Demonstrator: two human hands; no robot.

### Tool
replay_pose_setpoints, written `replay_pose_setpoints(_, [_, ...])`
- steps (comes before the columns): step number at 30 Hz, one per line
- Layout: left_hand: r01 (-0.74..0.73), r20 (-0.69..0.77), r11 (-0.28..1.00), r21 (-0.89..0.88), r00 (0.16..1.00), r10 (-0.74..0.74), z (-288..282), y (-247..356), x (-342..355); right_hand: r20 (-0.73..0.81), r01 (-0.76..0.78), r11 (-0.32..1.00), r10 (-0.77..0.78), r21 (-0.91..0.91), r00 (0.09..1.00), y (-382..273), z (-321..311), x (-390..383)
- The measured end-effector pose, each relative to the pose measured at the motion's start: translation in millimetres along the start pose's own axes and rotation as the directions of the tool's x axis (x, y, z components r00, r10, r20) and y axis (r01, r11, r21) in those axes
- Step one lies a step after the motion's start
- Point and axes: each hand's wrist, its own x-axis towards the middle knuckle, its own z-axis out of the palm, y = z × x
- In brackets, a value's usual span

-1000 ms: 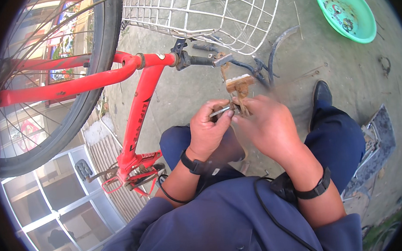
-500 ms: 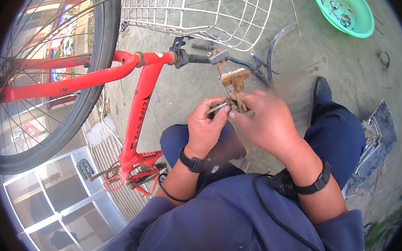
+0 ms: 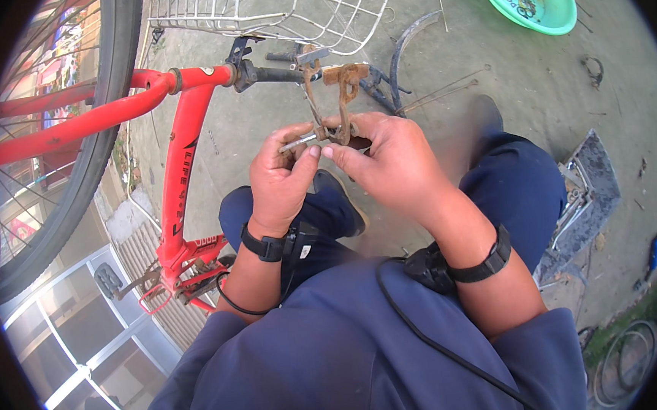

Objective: The person sits on the ground and works on a red bicycle, handling brake components and small parts. They pick up a brake shoe and related hardware, then retrieve small items from a green basin and attach them to the bicycle frame near the front wheel.

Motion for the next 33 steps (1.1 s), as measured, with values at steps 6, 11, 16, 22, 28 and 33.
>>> replay_pose_setpoints(6, [-0.105,-0.003,0.993,0.044,0.994,0.106,-0.5,0.4,1.2,0.027,-0.006,0.994,0.003,0.106,1.0,3.7,2.9,1.3])
replay_pose_setpoints(11, [-0.066,-0.005,0.997,0.034,0.998,0.066,-1.7,-1.2,-0.2,0.037,-0.027,0.991,0.022,0.134,0.999,2.3,1.4,0.5])
replay_pose_setpoints(16, [-0.068,0.0,0.998,0.014,0.998,0.068,-3.7,-3.5,0.6,0.041,-0.045,0.984,0.039,0.172,0.998,1.7,2.9,1.4])
replay_pose_setpoints(22, [-0.022,0.007,0.999,0.028,1.0,0.022,-4.0,-2.8,-0.5,0.026,-0.068,0.98,0.065,0.185,0.998,6.4,3.7,2.1])
replay_pose_setpoints(28, [-0.064,0.007,0.998,-0.029,0.998,0.065,-1.9,-3.2,0.0,0.033,-0.056,0.971,0.049,0.232,0.998,8.5,2.9,2.8])
replay_pose_setpoints(33, [-0.104,0.005,0.993,-0.061,0.995,0.105,-1.5,-4.2,1.3,0.09,-0.085,0.925,0.055,0.369,0.994,10.2,0.9,4.7])
